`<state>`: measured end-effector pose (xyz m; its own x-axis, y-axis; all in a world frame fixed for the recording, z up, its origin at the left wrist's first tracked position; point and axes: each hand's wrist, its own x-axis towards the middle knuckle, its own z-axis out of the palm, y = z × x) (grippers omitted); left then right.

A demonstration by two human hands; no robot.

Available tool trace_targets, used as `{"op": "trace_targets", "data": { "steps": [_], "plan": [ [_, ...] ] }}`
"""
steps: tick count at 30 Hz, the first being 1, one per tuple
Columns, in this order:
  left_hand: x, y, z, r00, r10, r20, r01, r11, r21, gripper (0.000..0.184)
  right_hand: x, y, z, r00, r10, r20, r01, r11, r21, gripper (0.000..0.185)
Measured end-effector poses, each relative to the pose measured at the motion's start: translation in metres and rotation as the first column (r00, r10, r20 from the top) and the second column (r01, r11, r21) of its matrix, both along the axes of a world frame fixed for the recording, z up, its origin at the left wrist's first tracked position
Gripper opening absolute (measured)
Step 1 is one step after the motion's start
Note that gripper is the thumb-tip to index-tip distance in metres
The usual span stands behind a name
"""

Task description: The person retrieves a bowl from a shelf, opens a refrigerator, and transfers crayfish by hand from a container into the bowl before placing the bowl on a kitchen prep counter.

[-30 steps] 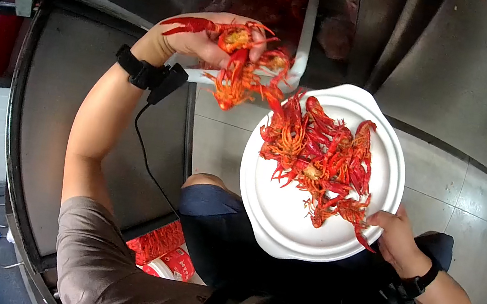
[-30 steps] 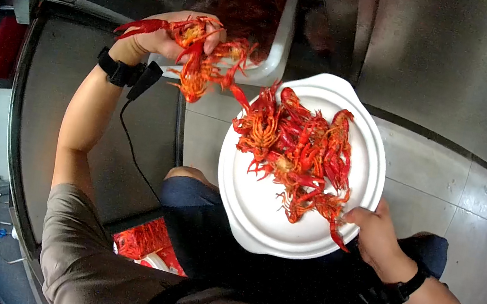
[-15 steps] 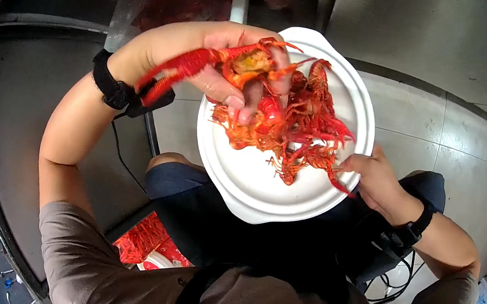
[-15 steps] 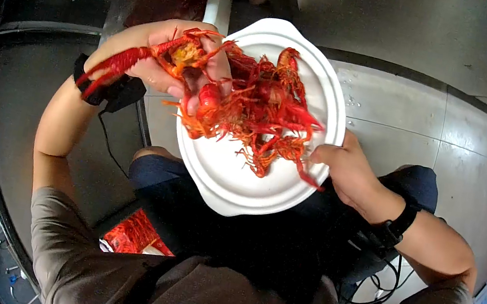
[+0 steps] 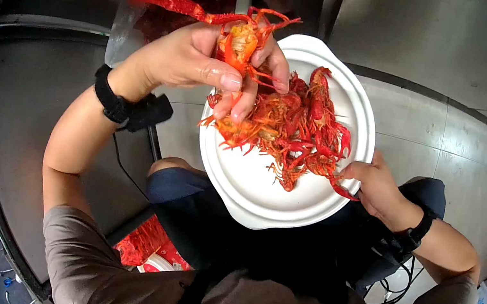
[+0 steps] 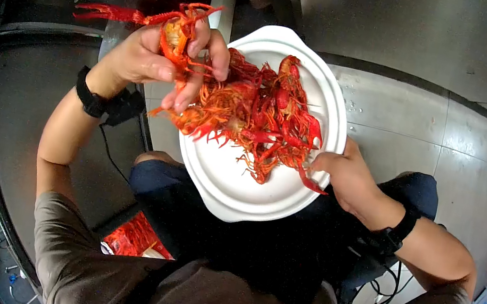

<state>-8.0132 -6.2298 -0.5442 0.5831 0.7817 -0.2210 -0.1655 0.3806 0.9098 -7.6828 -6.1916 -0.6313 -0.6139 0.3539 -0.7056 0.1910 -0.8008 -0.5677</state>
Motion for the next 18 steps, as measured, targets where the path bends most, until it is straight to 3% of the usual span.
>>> {"op": "trace_targets", "data": {
  "steps": [1,3,5,7,8,9,11,14,17,18],
  "plan": [
    [0.003,-0.006,0.003,0.990,0.082,0.116,-0.079,0.996,-0.032,0.031,-0.001,0.000,0.001,1.000,0.002,-0.004,-0.002,1.000,0.003,0.047],
    [0.019,-0.009,0.009,0.957,0.060,0.283,-0.042,0.997,-0.070,0.030,-0.001,0.000,-0.001,1.000,0.008,0.014,-0.008,1.000,0.020,0.045],
    [0.039,-0.015,-0.003,0.992,-0.042,0.118,0.029,0.994,0.108,0.030,0.000,0.000,-0.012,0.998,0.059,0.009,-0.059,0.998,0.001,0.041],
    [0.049,-0.015,0.002,0.994,-0.101,0.038,0.103,0.992,-0.071,0.055,0.002,-0.005,-0.014,1.000,-0.021,0.010,0.020,0.999,0.027,0.038],
    [0.061,-0.021,0.011,0.800,-0.016,-0.600,0.162,0.968,0.190,0.054,-0.004,-0.003,-0.002,0.999,-0.037,0.007,0.037,0.999,-0.017,0.038],
    [0.056,-0.021,0.005,0.819,-0.036,-0.573,0.168,0.970,0.178,0.062,-0.002,-0.003,-0.006,0.999,-0.020,0.035,0.020,1.000,-0.019,0.042],
    [0.033,-0.026,-0.008,0.736,0.090,-0.671,0.377,0.769,0.516,0.061,-0.016,-0.002,0.016,0.996,-0.026,0.089,0.028,0.999,-0.023,0.046],
    [-0.007,-0.016,0.004,0.645,0.042,-0.763,0.443,0.793,0.418,0.059,-0.010,-0.001,0.005,0.997,-0.009,0.077,0.010,1.000,-0.008,0.053],
    [-0.087,0.000,0.017,0.518,0.043,-0.854,0.302,0.925,0.230,0.033,-0.007,-0.001,0.001,0.998,-0.008,0.055,0.007,1.000,0.020,0.054],
    [-0.136,0.006,0.000,0.453,-0.179,-0.874,0.165,0.979,-0.115,0.034,-0.004,-0.002,0.001,0.998,-0.004,0.061,0.002,1.000,0.026,0.055]
  ]
}}
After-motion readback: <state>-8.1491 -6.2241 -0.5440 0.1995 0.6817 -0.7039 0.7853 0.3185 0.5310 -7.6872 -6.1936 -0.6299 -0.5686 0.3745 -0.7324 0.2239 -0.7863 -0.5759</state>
